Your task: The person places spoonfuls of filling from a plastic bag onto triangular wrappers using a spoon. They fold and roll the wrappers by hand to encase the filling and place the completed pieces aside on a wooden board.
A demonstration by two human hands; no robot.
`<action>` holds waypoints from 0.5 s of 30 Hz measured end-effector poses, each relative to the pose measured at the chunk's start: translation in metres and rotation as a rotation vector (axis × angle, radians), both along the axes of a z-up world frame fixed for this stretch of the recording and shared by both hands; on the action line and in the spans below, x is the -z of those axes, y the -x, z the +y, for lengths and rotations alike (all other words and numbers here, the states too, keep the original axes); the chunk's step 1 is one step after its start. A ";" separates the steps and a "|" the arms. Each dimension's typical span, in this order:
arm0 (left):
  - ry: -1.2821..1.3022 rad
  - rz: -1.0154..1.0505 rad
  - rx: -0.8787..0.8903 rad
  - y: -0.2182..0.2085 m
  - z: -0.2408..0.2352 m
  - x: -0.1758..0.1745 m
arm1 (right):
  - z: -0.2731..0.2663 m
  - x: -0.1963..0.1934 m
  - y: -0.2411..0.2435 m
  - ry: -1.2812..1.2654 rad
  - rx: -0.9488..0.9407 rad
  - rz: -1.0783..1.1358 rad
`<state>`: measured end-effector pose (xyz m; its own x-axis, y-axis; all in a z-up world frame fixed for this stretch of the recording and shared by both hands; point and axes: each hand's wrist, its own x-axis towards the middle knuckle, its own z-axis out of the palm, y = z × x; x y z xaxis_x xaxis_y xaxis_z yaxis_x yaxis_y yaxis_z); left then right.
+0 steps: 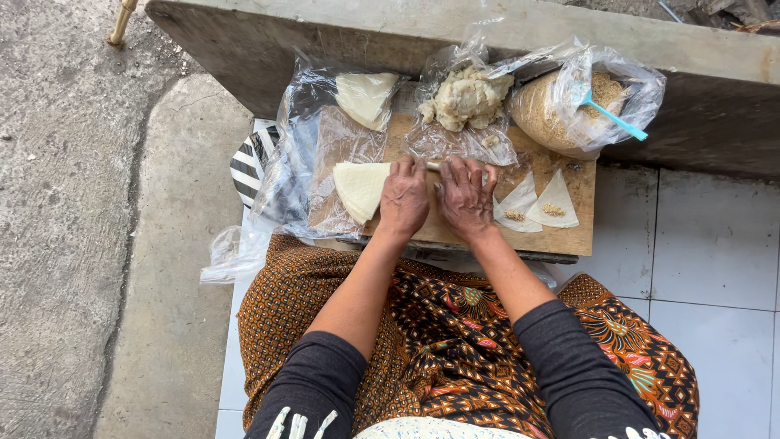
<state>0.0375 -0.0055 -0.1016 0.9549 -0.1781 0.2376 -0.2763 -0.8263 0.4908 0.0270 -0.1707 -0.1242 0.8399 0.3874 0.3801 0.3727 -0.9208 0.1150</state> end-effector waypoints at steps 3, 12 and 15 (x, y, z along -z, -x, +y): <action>0.075 -0.041 -0.107 0.003 0.012 -0.008 | 0.002 -0.003 -0.017 -0.004 -0.014 -0.055; 0.737 0.436 -0.110 0.034 0.018 -0.029 | -0.006 -0.058 0.006 -0.752 0.005 0.580; 1.121 0.756 -0.032 0.047 0.012 -0.029 | -0.010 -0.086 0.043 -0.882 -0.061 0.763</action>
